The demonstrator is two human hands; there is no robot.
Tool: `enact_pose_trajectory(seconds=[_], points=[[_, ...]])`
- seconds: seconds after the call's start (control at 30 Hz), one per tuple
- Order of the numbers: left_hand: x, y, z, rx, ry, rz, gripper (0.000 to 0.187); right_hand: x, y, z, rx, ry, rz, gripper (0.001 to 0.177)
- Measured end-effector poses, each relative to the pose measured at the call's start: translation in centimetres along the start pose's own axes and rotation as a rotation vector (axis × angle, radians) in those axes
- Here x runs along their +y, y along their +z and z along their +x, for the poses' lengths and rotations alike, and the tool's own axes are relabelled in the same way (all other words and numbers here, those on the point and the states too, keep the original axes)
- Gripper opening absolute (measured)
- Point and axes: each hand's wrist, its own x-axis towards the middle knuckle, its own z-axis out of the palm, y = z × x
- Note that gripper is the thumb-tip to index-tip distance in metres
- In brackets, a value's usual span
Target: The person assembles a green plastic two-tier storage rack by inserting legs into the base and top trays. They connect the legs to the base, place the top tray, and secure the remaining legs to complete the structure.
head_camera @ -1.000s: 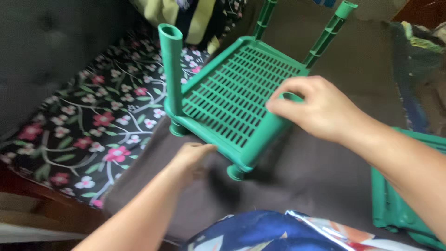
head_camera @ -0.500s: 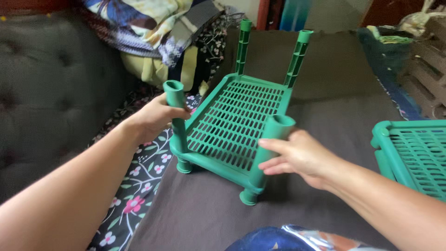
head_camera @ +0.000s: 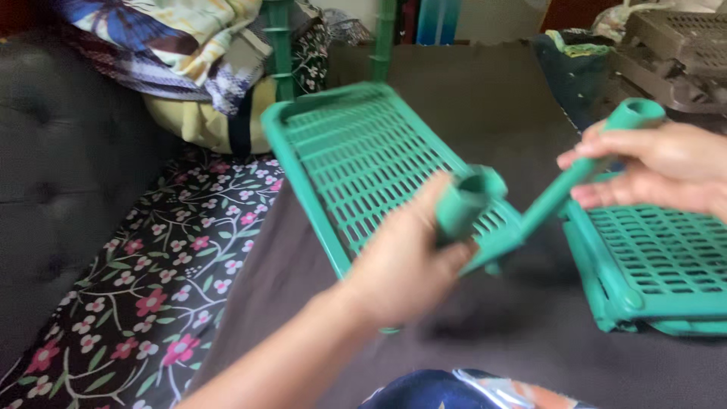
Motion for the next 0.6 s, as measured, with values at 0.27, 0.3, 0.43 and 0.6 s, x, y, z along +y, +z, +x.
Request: enact_pose_trajectory(seconds=[0.27,0.3,0.43,0.6], points=[[-0.7,9.0,1.2,-0.163,-0.173,0.132,0.037,-3.1,-0.7,5.3,-0.142,-0.057,-0.239,0.017],[-1.0,10.0,1.5,-0.151,-0.168,0.139,0.039,-3.4,-0.7,5.7,-0.166,-0.055,-0.257,0.018],[-2.6,13.8,2.7,-0.193,-0.153,0.185,0.048,-3.8,-1.0,7.4,-0.249,-0.048,-0.375,0.022],[-4.6,17.4,5.3,-0.223,-0.191,0.251,0.053,-3.2,-2.0,10.1,-0.197,0.022,-0.398,0.031]])
